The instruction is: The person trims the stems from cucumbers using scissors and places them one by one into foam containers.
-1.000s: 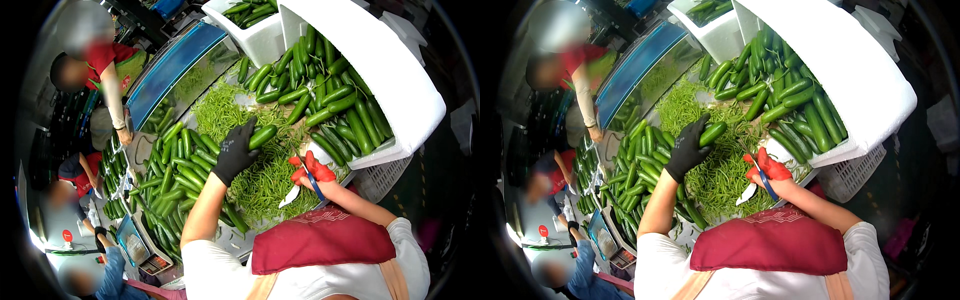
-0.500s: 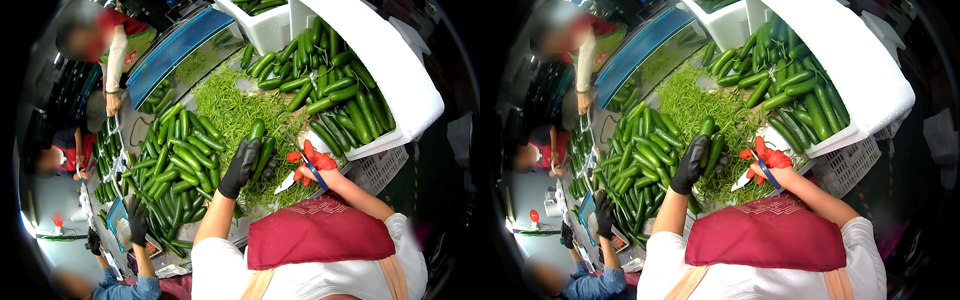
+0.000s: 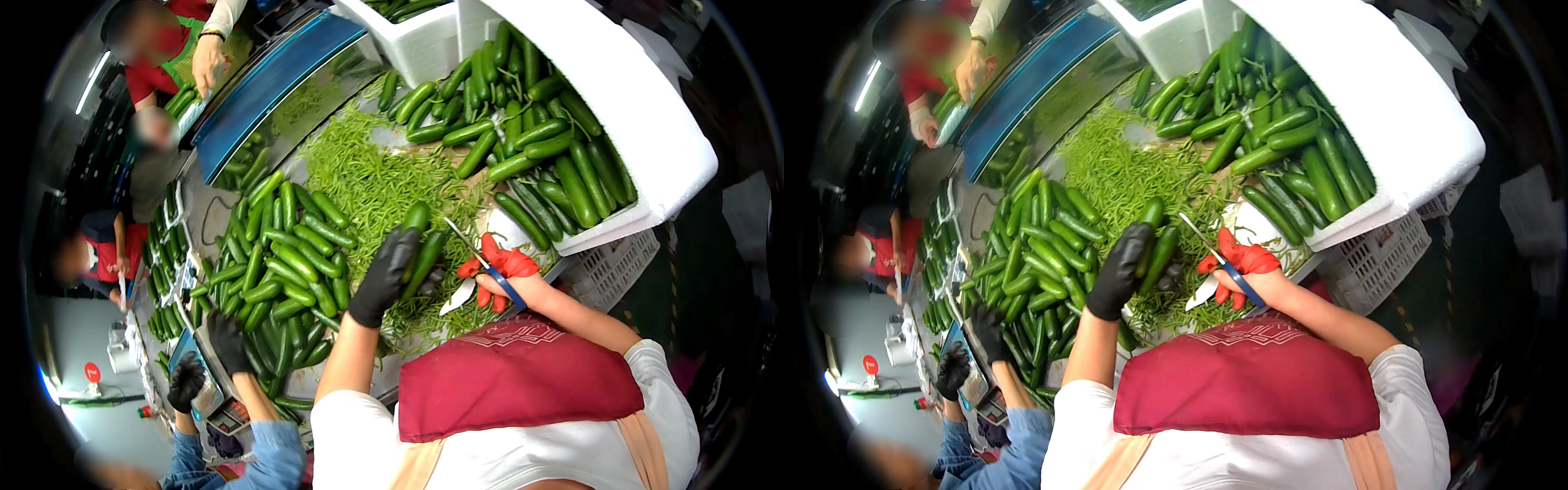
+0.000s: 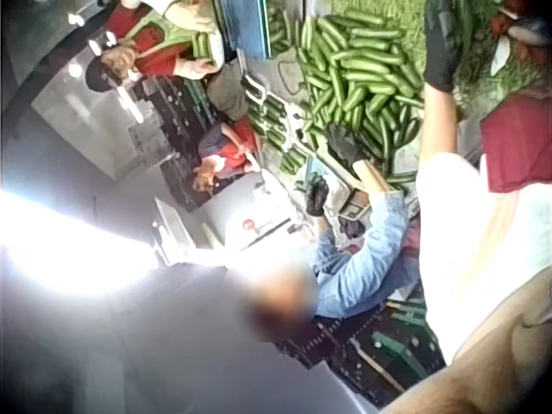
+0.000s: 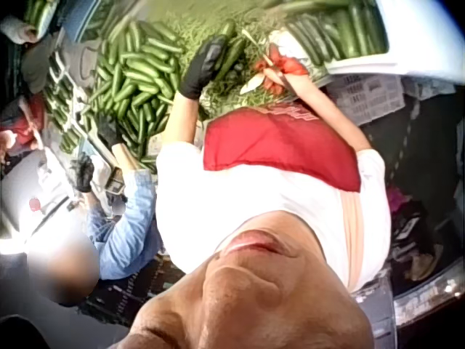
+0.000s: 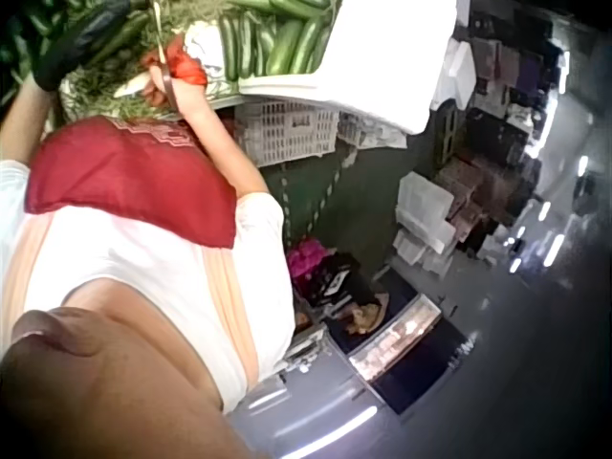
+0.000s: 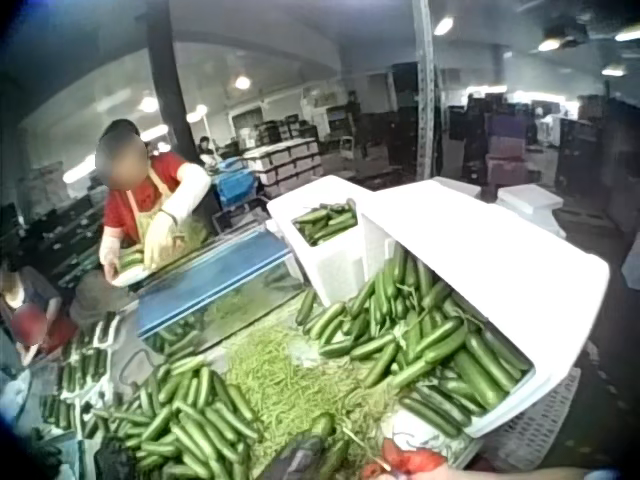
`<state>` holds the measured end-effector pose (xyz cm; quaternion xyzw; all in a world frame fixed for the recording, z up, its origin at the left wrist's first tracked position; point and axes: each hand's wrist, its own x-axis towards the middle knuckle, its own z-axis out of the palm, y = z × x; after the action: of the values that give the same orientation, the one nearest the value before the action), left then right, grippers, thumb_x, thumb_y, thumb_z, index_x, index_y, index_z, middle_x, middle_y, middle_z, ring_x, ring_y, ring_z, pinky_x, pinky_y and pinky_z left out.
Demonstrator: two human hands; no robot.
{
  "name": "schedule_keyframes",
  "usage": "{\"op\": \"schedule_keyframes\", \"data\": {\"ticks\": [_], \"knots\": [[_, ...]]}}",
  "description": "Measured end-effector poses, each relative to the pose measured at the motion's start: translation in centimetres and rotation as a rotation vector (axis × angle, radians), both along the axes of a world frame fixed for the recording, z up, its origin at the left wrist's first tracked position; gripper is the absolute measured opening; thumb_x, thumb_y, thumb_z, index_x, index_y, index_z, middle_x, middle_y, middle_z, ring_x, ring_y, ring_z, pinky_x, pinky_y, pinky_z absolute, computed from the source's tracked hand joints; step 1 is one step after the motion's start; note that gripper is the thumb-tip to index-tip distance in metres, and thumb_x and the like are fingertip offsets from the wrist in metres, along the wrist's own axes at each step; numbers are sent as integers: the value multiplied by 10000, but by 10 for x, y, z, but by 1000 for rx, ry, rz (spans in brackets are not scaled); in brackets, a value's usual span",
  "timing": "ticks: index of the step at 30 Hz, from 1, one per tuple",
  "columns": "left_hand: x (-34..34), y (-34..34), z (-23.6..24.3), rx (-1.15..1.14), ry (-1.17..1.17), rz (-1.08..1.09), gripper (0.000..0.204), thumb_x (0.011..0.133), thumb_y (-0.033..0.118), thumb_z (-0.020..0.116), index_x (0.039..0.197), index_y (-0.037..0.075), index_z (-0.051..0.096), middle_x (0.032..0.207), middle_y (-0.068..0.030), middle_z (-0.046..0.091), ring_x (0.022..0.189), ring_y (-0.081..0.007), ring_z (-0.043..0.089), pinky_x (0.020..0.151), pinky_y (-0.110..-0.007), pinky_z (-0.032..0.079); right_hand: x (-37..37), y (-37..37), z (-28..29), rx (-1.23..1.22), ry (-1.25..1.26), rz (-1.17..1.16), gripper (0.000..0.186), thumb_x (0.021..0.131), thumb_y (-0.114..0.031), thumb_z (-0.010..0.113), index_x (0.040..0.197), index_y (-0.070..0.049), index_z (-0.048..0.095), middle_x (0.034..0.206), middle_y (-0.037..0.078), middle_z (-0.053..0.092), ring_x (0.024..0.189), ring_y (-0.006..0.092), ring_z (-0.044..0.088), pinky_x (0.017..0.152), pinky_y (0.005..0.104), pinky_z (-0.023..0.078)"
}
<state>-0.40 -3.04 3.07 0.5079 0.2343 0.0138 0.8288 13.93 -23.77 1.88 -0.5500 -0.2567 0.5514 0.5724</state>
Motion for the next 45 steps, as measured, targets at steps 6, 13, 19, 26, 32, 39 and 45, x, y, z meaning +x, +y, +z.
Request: {"op": "schedule_keyframes", "data": {"ticks": [6, 13, 19, 26, 32, 39, 45], "knots": [[-42, 64, -7, -545, -725, 570, 557, 876, 450, 620, 1257, 72, 470, 1126, -124, 603, 899, -245, 646, 756, -368, 574, 0, -12, -17, 6, 15, -58, 313, 927, -142, 577, 1208, -9, 539, 911, 62, 645, 735, 110, 663, 497, 211, 513], [23, 29, -6, -154, -732, 614, 632, 902, 364, 597, 1409, 74, 357, 1341, -161, 485, 1195, -294, 519, 999, -433, 455, -6, -44, -8, -43, -44, -34, 395, 952, -164, 544, 1331, -71, 488, 803, 56, 648, 585, 67, 579, 530, 213, 497], [140, -57, 8, 1508, -603, -105, 721, 781, 233, 698, 1406, 66, 380, 1421, -163, 396, 1344, -406, 312, 1081, -502, 295, -4, -66, 3, 88, -150, -94, 418, 942, -127, 538, 1348, -56, 470, 863, 43, 666, 652, 69, 603, 563, 229, 506], [228, -99, 20, 1731, -1022, -429, 526, 751, 164, 575, 1275, 134, 537, 1319, -134, 514, 1330, -328, 384, 1137, -586, 173, -12, -77, 13, -124, 37, -128, 458, 930, -157, 569, 1365, -61, 467, 893, 19, 684, 678, 58, 608, 609, 222, 482], [244, -116, 9, 1798, -789, -539, 318, 782, 210, 553, 1056, 94, 665, 1190, -146, 603, 1190, -355, 498, 1078, -508, 302, -15, -75, -2, 51, 0, -241, 471, 954, -172, 555, 1386, -48, 415, 913, 46, 681, 688, 64, 607, 631, 228, 488], [237, -117, 51, 1863, -735, -798, 166, 723, 182, 600, 816, 102, 710, 925, -140, 657, 974, -338, 588, 936, -488, 408, -13, -84, -15, 78, -51, -204, 420, 956, -164, 554, 1356, -70, 469, 917, 42, 681, 695, 71, 615, 626, 238, 500], [225, -129, 76, 2014, -541, -918, 156, 651, 163, 622, 750, 67, 693, 844, -171, 652, 911, -336, 608, 908, -466, 430, -11, -87, -14, 50, -19, -208, 412, 956, -162, 555, 1349, -69, 477, 931, 43, 680, 703, 74, 619, 624, 239, 503]]}}
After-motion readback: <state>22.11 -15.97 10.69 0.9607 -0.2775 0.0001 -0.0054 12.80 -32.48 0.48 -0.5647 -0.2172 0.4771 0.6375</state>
